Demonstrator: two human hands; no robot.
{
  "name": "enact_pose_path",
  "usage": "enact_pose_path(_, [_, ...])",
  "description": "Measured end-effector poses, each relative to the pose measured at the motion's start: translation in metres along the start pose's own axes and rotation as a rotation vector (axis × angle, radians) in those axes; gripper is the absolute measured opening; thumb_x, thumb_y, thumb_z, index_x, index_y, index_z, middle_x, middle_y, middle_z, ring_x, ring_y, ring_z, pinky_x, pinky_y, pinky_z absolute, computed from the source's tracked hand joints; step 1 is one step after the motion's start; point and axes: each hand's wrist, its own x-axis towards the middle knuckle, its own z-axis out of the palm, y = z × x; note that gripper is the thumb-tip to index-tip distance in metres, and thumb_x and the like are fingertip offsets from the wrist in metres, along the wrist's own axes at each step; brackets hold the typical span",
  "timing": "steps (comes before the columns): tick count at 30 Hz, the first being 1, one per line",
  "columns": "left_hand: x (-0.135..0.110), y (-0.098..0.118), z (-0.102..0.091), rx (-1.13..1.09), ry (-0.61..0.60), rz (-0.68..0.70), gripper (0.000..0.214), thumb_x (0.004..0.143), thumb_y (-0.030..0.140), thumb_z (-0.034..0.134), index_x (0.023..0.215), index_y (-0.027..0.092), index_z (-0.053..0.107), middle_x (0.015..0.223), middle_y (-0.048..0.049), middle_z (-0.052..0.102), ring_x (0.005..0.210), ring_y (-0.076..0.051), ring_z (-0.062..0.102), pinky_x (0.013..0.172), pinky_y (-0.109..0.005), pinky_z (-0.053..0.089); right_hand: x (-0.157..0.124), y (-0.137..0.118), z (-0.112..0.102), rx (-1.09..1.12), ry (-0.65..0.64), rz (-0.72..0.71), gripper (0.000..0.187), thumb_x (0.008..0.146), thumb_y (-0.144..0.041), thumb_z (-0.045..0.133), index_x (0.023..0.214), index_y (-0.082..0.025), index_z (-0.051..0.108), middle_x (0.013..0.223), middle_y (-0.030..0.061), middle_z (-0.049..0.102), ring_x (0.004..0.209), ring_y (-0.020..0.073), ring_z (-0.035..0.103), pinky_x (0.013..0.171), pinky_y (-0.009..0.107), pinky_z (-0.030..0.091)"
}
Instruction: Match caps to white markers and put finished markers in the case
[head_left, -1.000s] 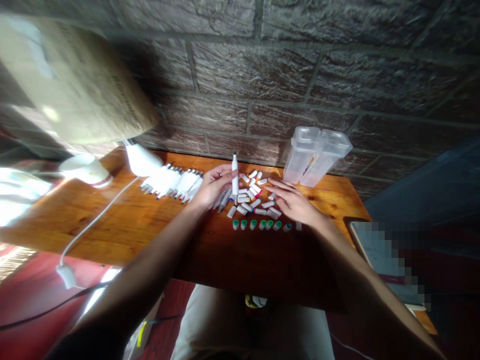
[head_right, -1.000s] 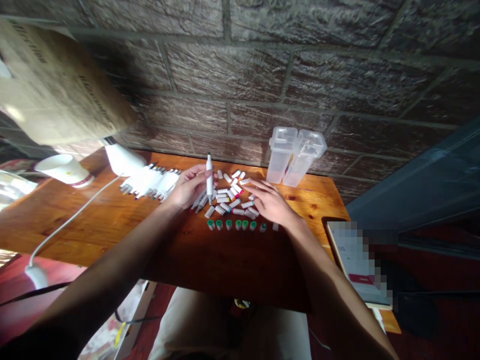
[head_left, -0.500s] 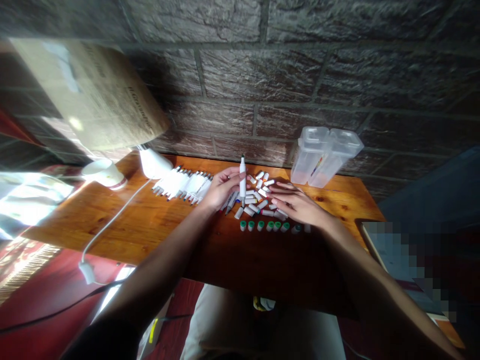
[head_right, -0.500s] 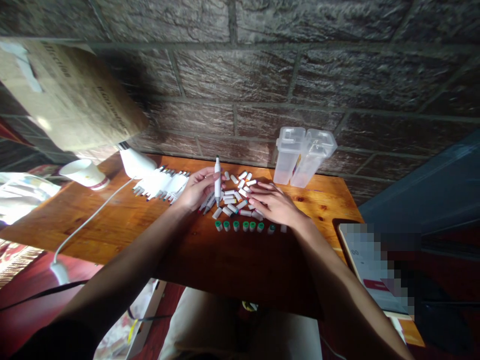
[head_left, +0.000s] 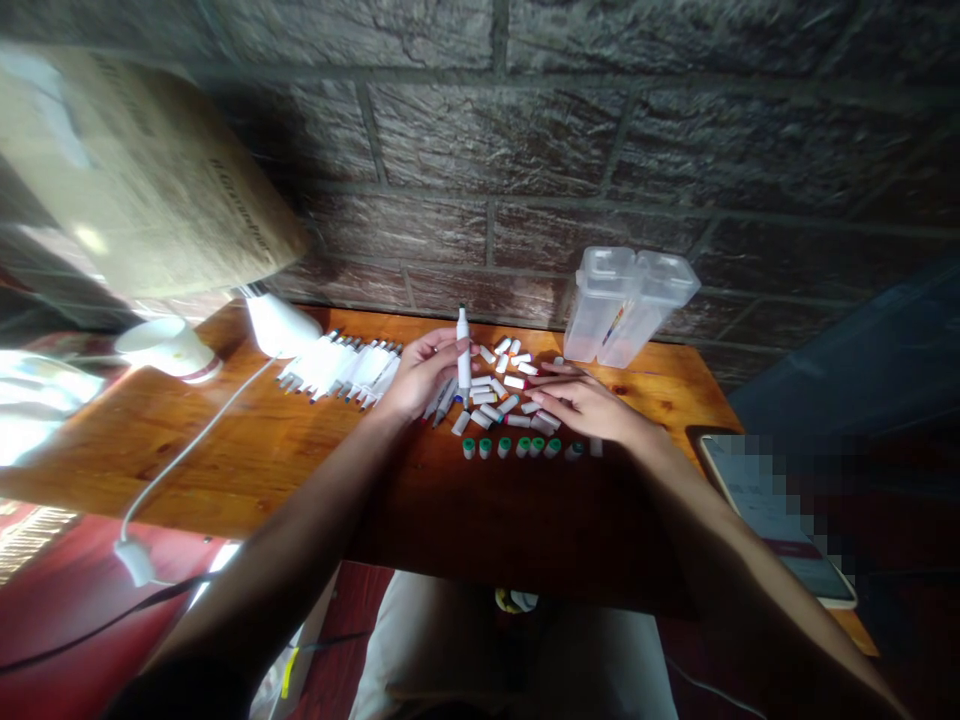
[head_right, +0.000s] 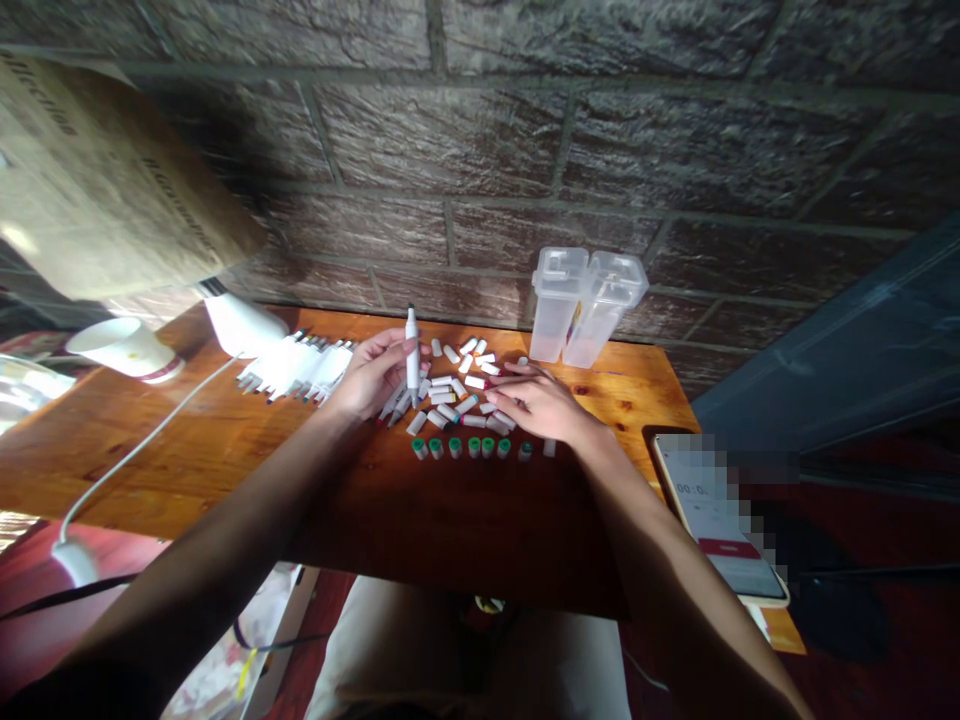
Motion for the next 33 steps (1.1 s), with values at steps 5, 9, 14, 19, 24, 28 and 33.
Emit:
enact_pose_path(5, [0.002,0.001,-0.004,-0.018,0.014,0.017,0.030,0.072,0.031,0.084,0.092,0.014,0.071,0.088,-0.0072,0.077,0.071,-0.016,0.073,0.072,-0.027,0.058,0.000,-0.004,-0.003,0.021,0.061,0.016,0.030,0.101,-0.033,0.052,0.121,-0.027,0.073,0.127,0.0036,0.072,0.125,0.0253,0.064,0.113,0.046,0.047])
enact_pose_path(9, [0.004,0.004,-0.006,-0.066,0.055,0.024,0.026,0.072,0.029,0.082,0.090,0.014,0.070,0.084,-0.0046,0.075,0.064,-0.012,0.069,0.068,-0.024,0.057,0.004,-0.014,0.001,0.051,0.075,0.004,0.033,0.102,-0.032,0.047,0.125,-0.027,0.070,0.133,0.0040,0.069,0.128,0.0233,0.061,0.113,0.044,0.047])
enact_pose_path(14, [0.008,0.007,-0.007,-0.135,0.140,-0.001,0.029,0.071,0.026,0.081,0.094,0.014,0.068,0.083,-0.0024,0.074,0.060,-0.011,0.067,0.057,-0.021,0.054,0.007,-0.015,0.003,0.093,0.095,0.057,0.031,0.101,-0.030,0.048,0.119,-0.023,0.072,0.128,0.0074,0.071,0.121,0.0235,0.066,0.109,0.043,0.051])
enact_pose_path(19, [0.009,0.006,-0.008,-0.168,0.133,-0.009,0.025,0.072,0.024,0.079,0.093,0.014,0.068,0.082,-0.0017,0.073,0.059,-0.011,0.067,0.055,-0.021,0.054,0.018,-0.008,0.006,0.110,0.139,0.061,0.030,0.100,-0.029,0.051,0.122,-0.024,0.070,0.134,0.0081,0.068,0.126,0.0234,0.063,0.110,0.042,0.050])
enact_pose_path(24, [0.008,0.005,-0.007,-0.162,0.133,-0.015,0.023,0.072,0.023,0.079,0.090,0.015,0.067,0.082,-0.0019,0.073,0.059,-0.011,0.066,0.056,-0.022,0.054,0.022,-0.001,0.010,0.068,0.132,0.055,0.031,0.098,-0.031,0.054,0.122,-0.023,0.072,0.128,0.0084,0.072,0.119,0.0255,0.067,0.107,0.042,0.052])
enact_pose_path(28, [0.008,0.003,-0.007,-0.145,0.142,-0.017,0.023,0.071,0.024,0.079,0.088,0.015,0.066,0.083,-0.0023,0.073,0.059,-0.011,0.066,0.059,-0.023,0.055,0.011,-0.003,0.005,0.059,0.139,0.058,0.027,0.097,-0.029,0.054,0.108,-0.023,0.077,0.115,0.0085,0.077,0.109,0.0253,0.072,0.102,0.042,0.055])
enact_pose_path(33, [0.008,0.003,-0.006,-0.154,0.136,-0.013,0.024,0.071,0.023,0.080,0.087,0.014,0.065,0.080,-0.0020,0.073,0.058,-0.011,0.066,0.059,-0.023,0.056,0.001,-0.007,-0.006,0.024,0.196,0.092,0.025,0.097,-0.028,0.055,0.108,-0.022,0.076,0.112,0.0085,0.077,0.103,0.0247,0.073,0.097,0.041,0.057])
